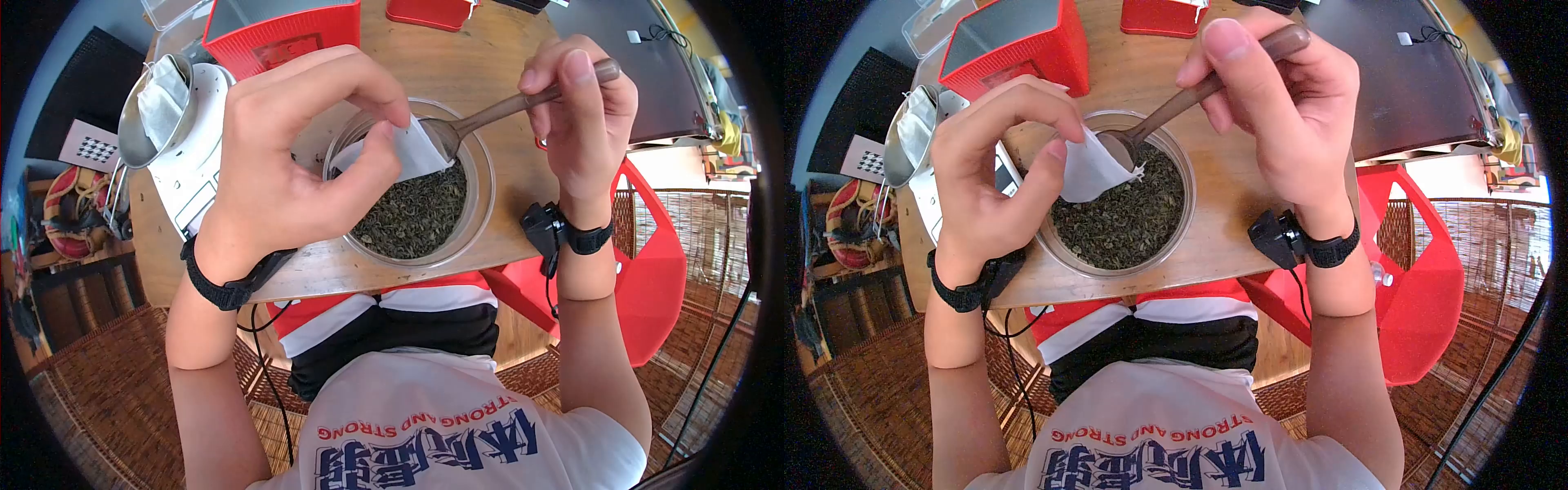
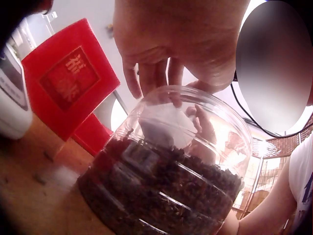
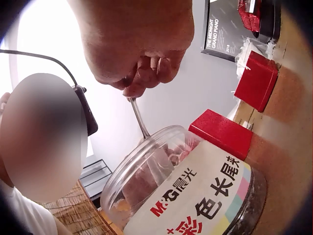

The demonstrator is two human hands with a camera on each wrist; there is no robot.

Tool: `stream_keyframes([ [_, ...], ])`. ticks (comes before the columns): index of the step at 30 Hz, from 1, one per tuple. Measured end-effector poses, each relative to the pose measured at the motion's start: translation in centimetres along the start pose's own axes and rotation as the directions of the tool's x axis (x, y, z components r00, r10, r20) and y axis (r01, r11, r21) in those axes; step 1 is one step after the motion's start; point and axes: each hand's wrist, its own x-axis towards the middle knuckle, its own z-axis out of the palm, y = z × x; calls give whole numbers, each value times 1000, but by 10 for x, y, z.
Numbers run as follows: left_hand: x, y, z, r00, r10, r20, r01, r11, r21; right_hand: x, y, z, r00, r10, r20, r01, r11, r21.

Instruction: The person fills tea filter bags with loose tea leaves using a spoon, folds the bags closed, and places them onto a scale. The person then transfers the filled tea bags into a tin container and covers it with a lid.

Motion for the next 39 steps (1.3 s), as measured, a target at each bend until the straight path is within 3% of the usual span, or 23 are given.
stream_keyframes([
  [2,0,-2,1,999,52,4,-52,998,31,3,3,-7,997,-69,41,66,996,65],
  [5,1,-4,2,1000,21,-12,-21,999,24,10,8,-14,998,-68,12,65,983,172],
  [6,0,-4,2,1000,20,-12,-20,999,25,5,3,-9,1000,5,12,-5,1000,24],
  [9,0,-2,6,1000,21,-21,-20,999,49,0,-7,5,998,11,64,-6,997,-73],
  [13,1,-3,3,999,28,-29,-27,999,47,7,5,-12,991,20,-129,-7,995,100],
  [15,0,-1,6,999,23,-33,-22,1000,17,4,7,-9,991,47,-127,-34,995,96],
  [17,1,2,6,1000,21,-20,-20,999,33,3,0,-2,999,24,-27,-23,999,32],
  [23,-3,-2,7,999,-43,-24,43,999,-10,3,3,-7,999,9,-50,-7,999,44],
  [31,-1,2,4,999,-5,39,3,999,51,2,1,-5,1000,13,-3,-13,1000,28],
  [34,2,2,4,999,31,27,-33,997,71,2,1,1,990,98,-103,-92,994,61],
  [36,1,2,8,998,58,8,-58,994,91,2,-1,2,966,169,-195,-177,984,-24],
  [39,2,3,8,995,87,-47,-77,980,185,5,8,-4,976,149,-158,-158,986,-48],
])
